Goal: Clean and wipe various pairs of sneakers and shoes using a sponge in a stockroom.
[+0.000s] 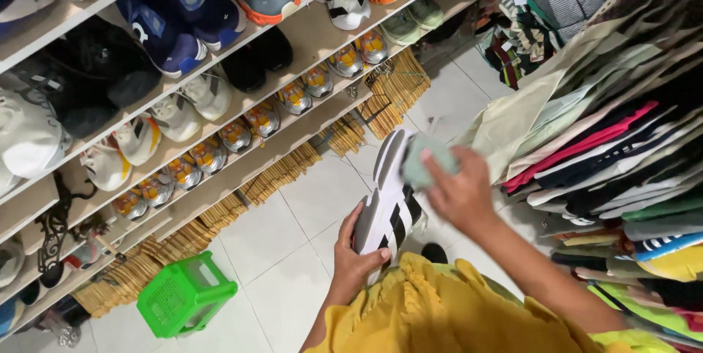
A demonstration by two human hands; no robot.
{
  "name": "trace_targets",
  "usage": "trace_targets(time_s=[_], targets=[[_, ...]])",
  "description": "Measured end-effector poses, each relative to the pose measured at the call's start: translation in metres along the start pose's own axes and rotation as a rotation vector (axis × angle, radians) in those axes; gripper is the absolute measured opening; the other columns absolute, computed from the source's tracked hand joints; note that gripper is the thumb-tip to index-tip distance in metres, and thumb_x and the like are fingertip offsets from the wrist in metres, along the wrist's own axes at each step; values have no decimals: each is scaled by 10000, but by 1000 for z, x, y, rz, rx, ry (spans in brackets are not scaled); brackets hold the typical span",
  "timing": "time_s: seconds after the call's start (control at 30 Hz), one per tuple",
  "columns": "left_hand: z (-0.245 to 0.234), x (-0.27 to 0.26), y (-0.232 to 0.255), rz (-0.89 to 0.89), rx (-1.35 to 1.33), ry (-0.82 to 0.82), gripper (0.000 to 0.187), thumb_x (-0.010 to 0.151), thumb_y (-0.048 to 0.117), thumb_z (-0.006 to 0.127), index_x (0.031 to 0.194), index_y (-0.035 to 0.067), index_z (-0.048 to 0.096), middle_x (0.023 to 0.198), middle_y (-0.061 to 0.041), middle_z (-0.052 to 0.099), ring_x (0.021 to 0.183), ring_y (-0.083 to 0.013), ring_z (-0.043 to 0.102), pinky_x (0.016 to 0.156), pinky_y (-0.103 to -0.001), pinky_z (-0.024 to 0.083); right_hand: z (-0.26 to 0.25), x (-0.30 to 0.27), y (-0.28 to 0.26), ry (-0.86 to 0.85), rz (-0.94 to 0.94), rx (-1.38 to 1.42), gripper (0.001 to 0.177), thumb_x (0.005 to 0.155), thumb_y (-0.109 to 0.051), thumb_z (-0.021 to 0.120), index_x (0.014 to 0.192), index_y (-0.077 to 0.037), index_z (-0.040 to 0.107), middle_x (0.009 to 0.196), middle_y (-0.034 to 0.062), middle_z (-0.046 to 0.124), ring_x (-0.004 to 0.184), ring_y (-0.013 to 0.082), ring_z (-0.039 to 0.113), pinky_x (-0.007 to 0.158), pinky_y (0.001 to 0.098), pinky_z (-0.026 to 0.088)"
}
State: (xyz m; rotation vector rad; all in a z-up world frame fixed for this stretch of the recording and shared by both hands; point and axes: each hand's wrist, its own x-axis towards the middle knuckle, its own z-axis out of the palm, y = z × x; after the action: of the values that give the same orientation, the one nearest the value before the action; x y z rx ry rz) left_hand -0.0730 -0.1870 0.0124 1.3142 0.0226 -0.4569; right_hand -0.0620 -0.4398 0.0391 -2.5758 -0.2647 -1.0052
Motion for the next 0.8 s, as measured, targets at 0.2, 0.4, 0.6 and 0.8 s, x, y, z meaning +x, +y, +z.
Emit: trace_targets(time_s=[0.2,0.4,0.6,0.8], targets=[[-3,-9,-3,160,113,-17,1005,615,150,880,1523,24,468,1438,-95,511,1275,-228,585,1077,-346,469,8,7,18,-64,71,-141,704,830,-120,722,1499,-257,551,1226,263,581,1126,419,543,925,544,387],[-5,2,-3,37,-32,14,996,617,97,852,1523,19,445,1374,-117,611,1211,-230,626,1033,-334,502,26,-4,-39,-109,26,-14,721,767,-100,705,1465,-201,560,1167,242,587,1070,397,552,903,541,392],[-59,36,-57,-126,-601,99,705,733,209,699,1389,4,542,1224,-183,651,1053,-299,674,917,-420,569,29,-45,-99,-184,-236,334,693,685,-160,711,1371,-186,620,1141,238,582,1037,386,538,943,540,440],[-68,46,-61,-386,-804,63,601,800,329,677,1259,-44,570,1070,-207,698,943,-343,697,894,-460,580,49,-18,-71,-239,-259,85,615,782,-224,818,1376,-286,671,1026,111,584,895,306,540,748,494,365]])
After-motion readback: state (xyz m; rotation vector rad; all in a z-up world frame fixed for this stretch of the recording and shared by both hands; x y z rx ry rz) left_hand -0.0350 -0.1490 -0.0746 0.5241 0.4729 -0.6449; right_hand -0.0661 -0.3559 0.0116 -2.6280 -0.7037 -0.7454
